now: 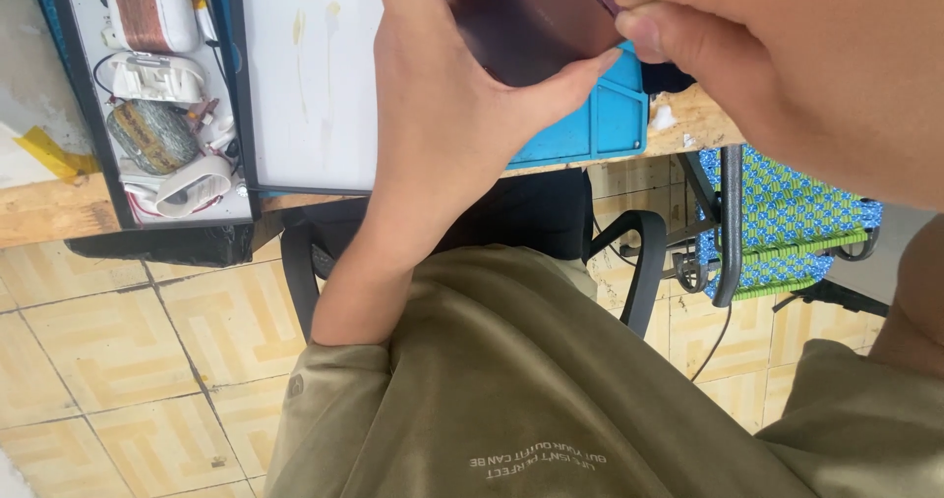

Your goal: Applying adhesive to the edges of a smartphone frame and re-attaching the back panel.

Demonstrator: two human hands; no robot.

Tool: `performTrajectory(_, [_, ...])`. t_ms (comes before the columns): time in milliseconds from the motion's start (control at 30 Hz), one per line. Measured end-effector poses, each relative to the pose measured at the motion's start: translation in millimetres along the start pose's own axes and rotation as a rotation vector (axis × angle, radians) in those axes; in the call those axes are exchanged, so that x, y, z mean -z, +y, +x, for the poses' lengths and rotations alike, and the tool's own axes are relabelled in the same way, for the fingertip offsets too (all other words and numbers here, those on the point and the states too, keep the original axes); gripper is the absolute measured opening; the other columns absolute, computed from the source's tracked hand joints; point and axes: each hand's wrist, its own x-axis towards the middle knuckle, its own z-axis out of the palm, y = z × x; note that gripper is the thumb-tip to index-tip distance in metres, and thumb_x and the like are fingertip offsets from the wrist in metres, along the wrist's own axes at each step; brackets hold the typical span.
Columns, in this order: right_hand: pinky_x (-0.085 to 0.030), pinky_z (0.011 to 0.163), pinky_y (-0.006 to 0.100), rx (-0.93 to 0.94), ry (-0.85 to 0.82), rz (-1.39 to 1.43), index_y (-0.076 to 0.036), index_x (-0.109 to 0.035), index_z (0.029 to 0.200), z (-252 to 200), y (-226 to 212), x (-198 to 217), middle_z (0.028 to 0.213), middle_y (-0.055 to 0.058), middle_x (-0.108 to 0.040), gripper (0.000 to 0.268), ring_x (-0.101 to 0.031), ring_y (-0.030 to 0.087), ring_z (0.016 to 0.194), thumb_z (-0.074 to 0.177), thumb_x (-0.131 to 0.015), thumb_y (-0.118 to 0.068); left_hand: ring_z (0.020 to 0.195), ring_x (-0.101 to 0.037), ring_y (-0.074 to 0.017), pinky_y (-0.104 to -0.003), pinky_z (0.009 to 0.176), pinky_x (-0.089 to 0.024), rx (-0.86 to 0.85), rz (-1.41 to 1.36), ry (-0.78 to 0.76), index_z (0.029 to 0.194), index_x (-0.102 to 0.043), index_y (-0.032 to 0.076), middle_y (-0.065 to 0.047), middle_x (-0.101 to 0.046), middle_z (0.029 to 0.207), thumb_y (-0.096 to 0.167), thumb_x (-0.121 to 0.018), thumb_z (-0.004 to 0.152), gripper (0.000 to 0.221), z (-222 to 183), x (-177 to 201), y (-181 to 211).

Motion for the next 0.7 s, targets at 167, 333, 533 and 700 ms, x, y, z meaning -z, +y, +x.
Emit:
performTrajectory(167, [-0.037, 0.081, 0.045, -0.017, -0.029, -0.011, -0.015, -0.063, 0.117, 0, 1, 1, 0.088, 0.006, -0.059, 0.019, -0.055, 0.028, 0.083, 0.131, -0.053, -0.023, 0.117, -0.079, -0.0249, -0.038, 0.096, -0.063, -0.015, 0.028, -0.009, 0.13, -0.042, 0.01, -0.008, -0.07, 0.125, 0.038, -0.107, 0.086, 0.084, 1, 1, 4])
performTrajectory(333, [-0.038, 0.08, 0.045, -0.027, -0.075, -0.055, -0.017, -0.061, 0.115, 6, 0, 7, 0.084, 0.005, -0.058, 0.02, -0.055, 0.027, 0.079, 0.131, -0.05, -0.024, 0.122, -0.077, -0.026, -0.037, 0.103, -0.064, -0.011, -0.057, -0.006, 0.134, -0.04, 0.014, -0.009, -0.068, 0.132, 0.029, -0.109, 0.087, 0.085, 0, 4, 3])
performTrajectory(533, [-0.035, 0.078, 0.043, -0.015, -0.087, -0.092, -0.017, -0.052, 0.104, 4, -6, 10, 0.082, 0.004, -0.051, 0.027, -0.048, 0.026, 0.076, 0.13, -0.049, -0.024, 0.129, -0.076, -0.0273, -0.038, 0.106, -0.063, -0.039, 0.017, -0.009, 0.138, -0.043, 0.013, -0.007, -0.067, 0.137, 0.034, -0.112, 0.085, 0.089, 0, -2, -5])
performTrajectory(700, [-0.034, 0.077, 0.041, 0.066, -0.068, -0.209, -0.018, -0.046, 0.105, 7, -2, 7, 0.082, 0.002, -0.043, 0.029, -0.04, 0.022, 0.072, 0.134, -0.045, -0.024, 0.129, -0.076, -0.027, -0.038, 0.105, -0.064, -0.018, -0.016, -0.029, 0.138, -0.04, 0.013, -0.008, -0.068, 0.137, 0.032, -0.11, 0.086, 0.09, -1, -1, 0])
